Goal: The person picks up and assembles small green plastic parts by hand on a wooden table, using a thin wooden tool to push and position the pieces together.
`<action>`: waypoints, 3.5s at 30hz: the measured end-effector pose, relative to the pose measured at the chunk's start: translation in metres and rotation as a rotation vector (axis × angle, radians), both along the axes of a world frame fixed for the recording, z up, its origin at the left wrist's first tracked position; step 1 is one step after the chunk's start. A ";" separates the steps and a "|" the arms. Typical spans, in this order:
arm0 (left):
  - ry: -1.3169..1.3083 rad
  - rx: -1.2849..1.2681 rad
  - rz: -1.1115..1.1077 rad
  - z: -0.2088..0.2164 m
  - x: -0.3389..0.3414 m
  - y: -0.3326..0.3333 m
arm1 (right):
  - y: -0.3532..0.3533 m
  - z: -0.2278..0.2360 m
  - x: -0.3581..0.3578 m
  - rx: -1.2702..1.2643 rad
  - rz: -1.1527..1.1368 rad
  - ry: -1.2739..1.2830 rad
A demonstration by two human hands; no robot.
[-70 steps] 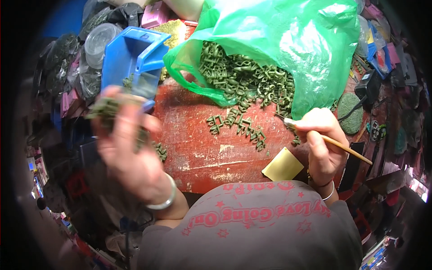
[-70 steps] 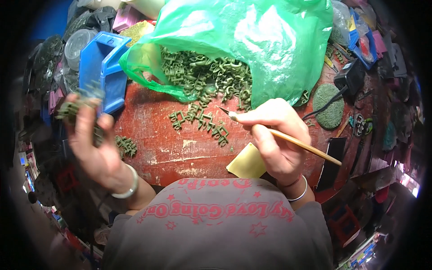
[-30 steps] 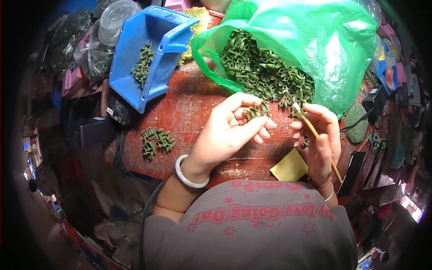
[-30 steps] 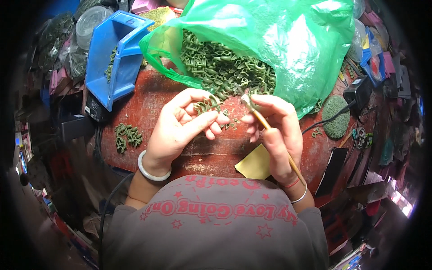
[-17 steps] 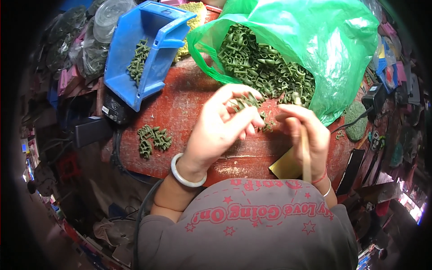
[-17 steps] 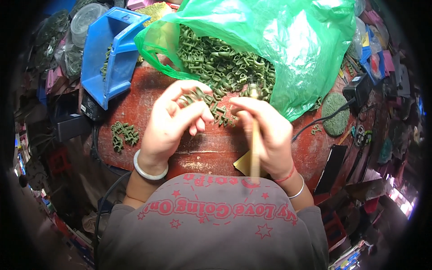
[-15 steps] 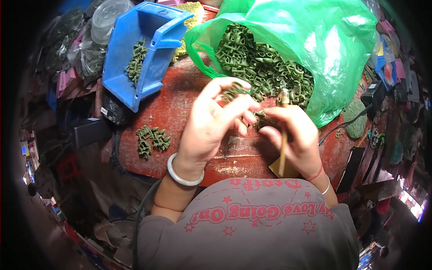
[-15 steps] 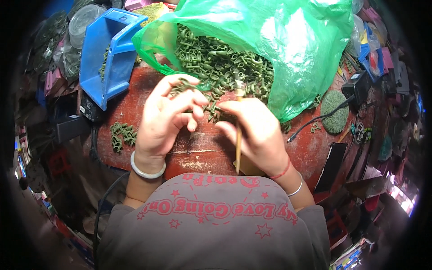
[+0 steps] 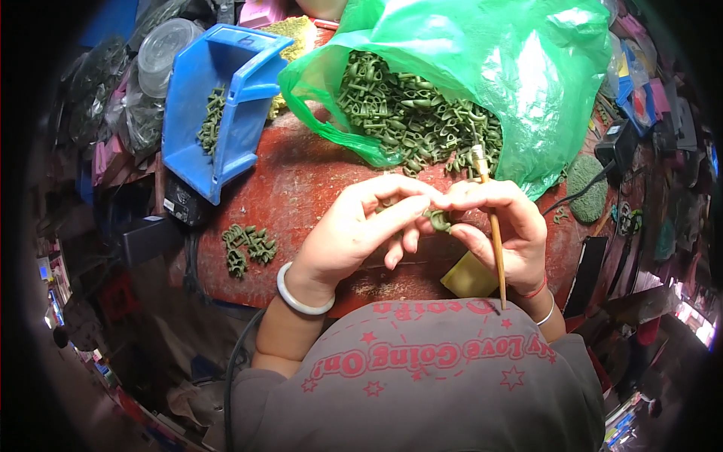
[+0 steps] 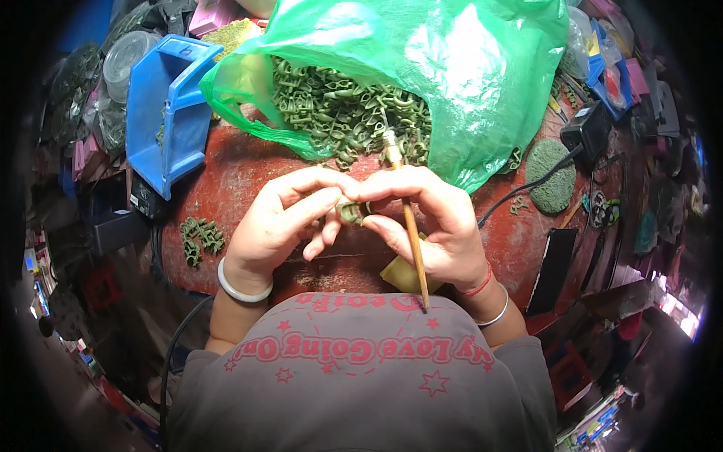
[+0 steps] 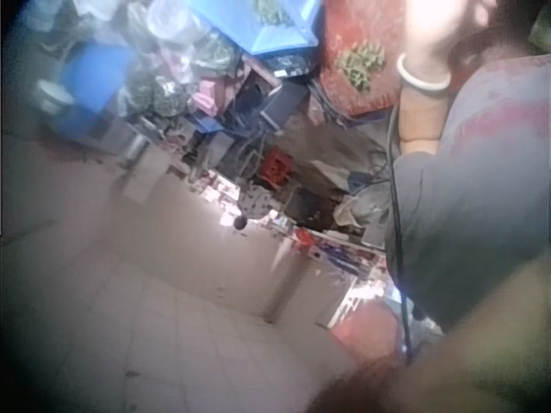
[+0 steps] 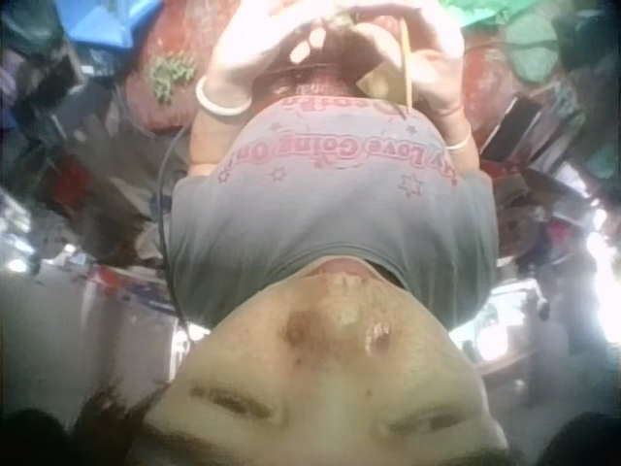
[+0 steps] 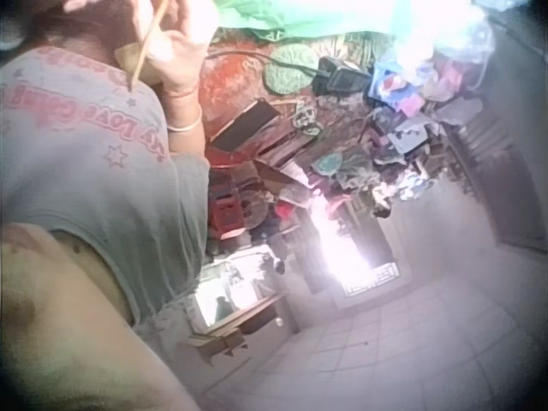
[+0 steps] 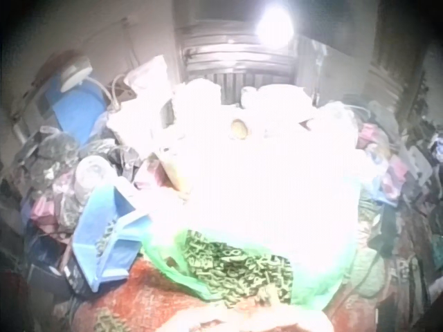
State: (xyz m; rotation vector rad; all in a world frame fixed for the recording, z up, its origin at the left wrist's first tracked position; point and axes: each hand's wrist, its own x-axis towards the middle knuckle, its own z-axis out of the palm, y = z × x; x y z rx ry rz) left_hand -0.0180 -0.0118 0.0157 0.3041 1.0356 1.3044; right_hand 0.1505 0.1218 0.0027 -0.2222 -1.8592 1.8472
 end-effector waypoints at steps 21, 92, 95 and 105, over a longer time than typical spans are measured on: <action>-0.263 0.191 0.339 -0.013 -0.004 -0.012 | 0.048 0.004 -0.060 1.240 -0.487 -0.261; 0.078 0.047 0.388 0.000 -0.012 -0.011 | 0.009 0.037 -0.015 0.188 -0.289 -0.237; 0.041 0.148 0.421 -0.007 -0.006 -0.012 | 0.016 0.026 -0.049 0.936 -0.289 -0.180; 0.096 0.044 0.477 -0.003 -0.001 -0.007 | 0.017 0.028 -0.051 0.725 -0.233 -0.179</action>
